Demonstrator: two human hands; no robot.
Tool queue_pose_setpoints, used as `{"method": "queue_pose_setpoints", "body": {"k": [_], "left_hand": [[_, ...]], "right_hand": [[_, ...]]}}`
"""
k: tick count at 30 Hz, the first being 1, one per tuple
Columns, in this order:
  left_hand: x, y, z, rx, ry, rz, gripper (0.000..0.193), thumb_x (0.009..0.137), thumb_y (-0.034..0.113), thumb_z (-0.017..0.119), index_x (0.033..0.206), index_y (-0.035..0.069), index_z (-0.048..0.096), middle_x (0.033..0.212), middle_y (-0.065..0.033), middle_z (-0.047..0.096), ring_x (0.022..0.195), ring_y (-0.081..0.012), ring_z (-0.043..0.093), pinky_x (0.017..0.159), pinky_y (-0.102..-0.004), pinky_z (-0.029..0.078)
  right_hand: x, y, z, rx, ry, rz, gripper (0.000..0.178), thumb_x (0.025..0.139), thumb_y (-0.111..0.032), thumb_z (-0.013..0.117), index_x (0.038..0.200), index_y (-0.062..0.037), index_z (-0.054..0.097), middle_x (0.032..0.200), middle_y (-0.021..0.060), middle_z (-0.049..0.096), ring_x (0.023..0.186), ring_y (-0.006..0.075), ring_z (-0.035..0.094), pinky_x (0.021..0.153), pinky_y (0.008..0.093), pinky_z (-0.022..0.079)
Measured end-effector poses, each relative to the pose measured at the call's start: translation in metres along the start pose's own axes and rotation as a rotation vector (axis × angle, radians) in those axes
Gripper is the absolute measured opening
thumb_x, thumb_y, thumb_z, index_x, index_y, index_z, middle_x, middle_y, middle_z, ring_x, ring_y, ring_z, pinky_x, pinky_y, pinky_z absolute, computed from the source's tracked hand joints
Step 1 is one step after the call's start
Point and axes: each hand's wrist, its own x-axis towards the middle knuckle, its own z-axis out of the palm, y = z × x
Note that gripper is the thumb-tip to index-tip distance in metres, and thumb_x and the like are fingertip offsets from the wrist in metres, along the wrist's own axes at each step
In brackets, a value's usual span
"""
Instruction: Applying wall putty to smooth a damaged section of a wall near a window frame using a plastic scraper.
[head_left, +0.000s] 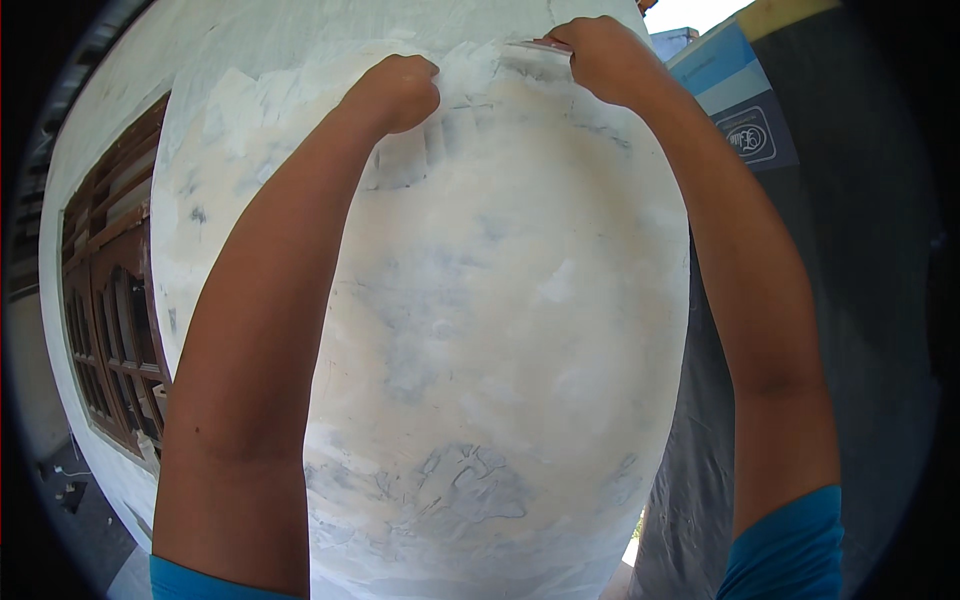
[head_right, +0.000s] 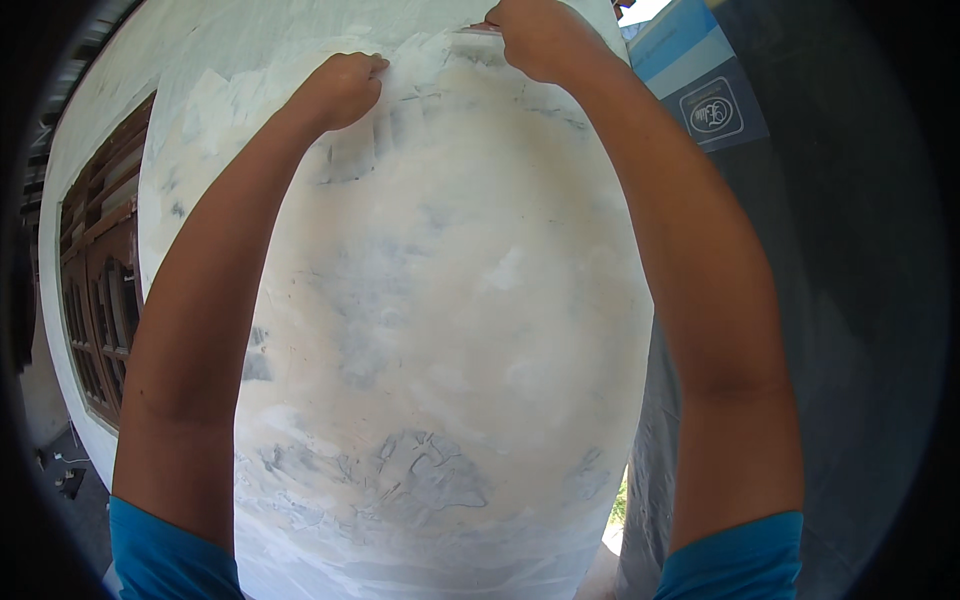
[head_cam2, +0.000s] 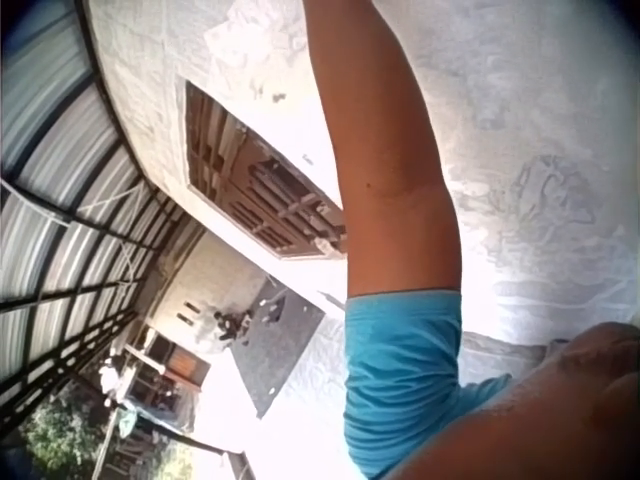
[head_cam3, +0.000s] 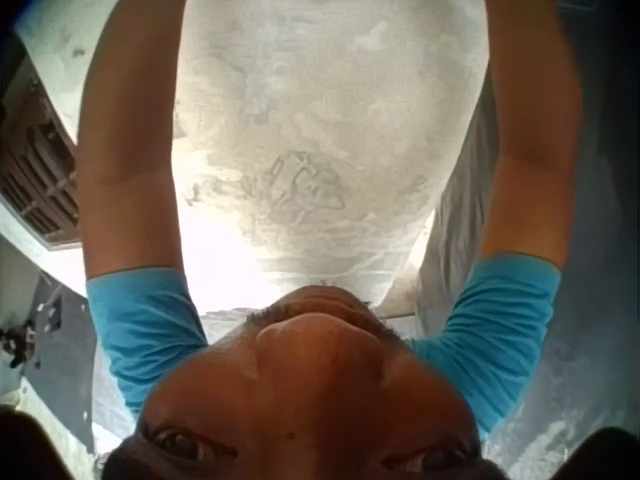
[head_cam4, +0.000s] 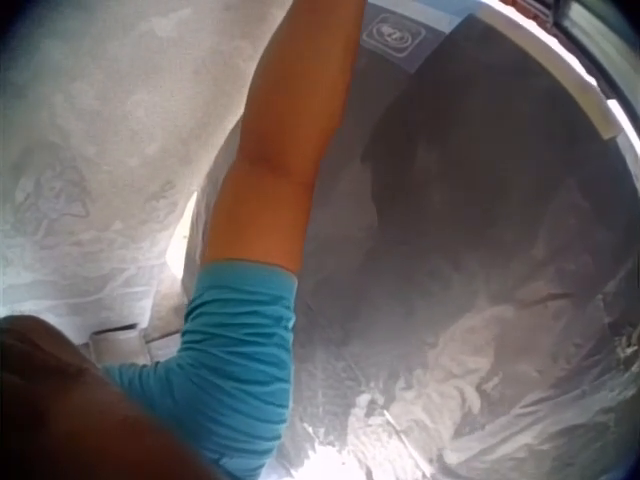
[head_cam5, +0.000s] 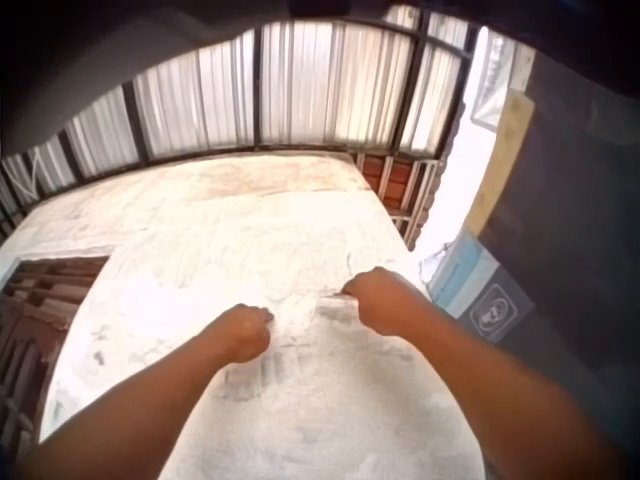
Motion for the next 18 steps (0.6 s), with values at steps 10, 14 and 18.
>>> {"method": "queue_pose_setpoints", "body": {"k": [10, 14, 18], "left_hand": [[-0.006, -0.010, 0.000, 0.138, -0.014, 0.026, 0.049, 0.082, 0.000, 0.042, 0.125, 0.006, 0.065, 0.124, -0.0182, 0.064, 0.116, -0.0354, 0.057, 0.102, -0.0398, 0.045], [0.004, 0.016, 0.001, 0.089, -0.001, 0.007, 0.049, 0.081, 0.000, 0.042, 0.124, 0.006, 0.065, 0.120, -0.0180, 0.066, 0.114, -0.0348, 0.058, 0.101, -0.0402, 0.046], [0.012, 0.013, 0.003, 0.166, -0.016, 0.059, 0.046, 0.080, 0.000, 0.044, 0.119, 0.003, 0.068, 0.113, -0.0165, 0.068, 0.111, -0.0339, 0.059, 0.097, -0.0411, 0.048]], "right_hand": [[-0.046, -0.027, 0.035, -0.053, 0.012, -0.160, 0.022, 0.088, -0.003, 0.057, 0.101, -0.0109, 0.072, 0.092, 0.0146, 0.070, 0.083, 0.0322, 0.068, 0.076, 0.0410, 0.056], [0.006, 0.026, 0.011, 0.022, 0.187, -0.073, 0.040, 0.088, 0.003, 0.053, 0.124, -0.0115, 0.065, 0.111, 0.0192, 0.068, 0.090, 0.0352, 0.068, 0.082, 0.0405, 0.055], [0.017, 0.013, 0.035, -0.145, 0.038, -0.052, 0.039, 0.088, 0.003, 0.053, 0.122, -0.0118, 0.065, 0.109, 0.0178, 0.069, 0.092, 0.0356, 0.068, 0.082, 0.0413, 0.055]]}}
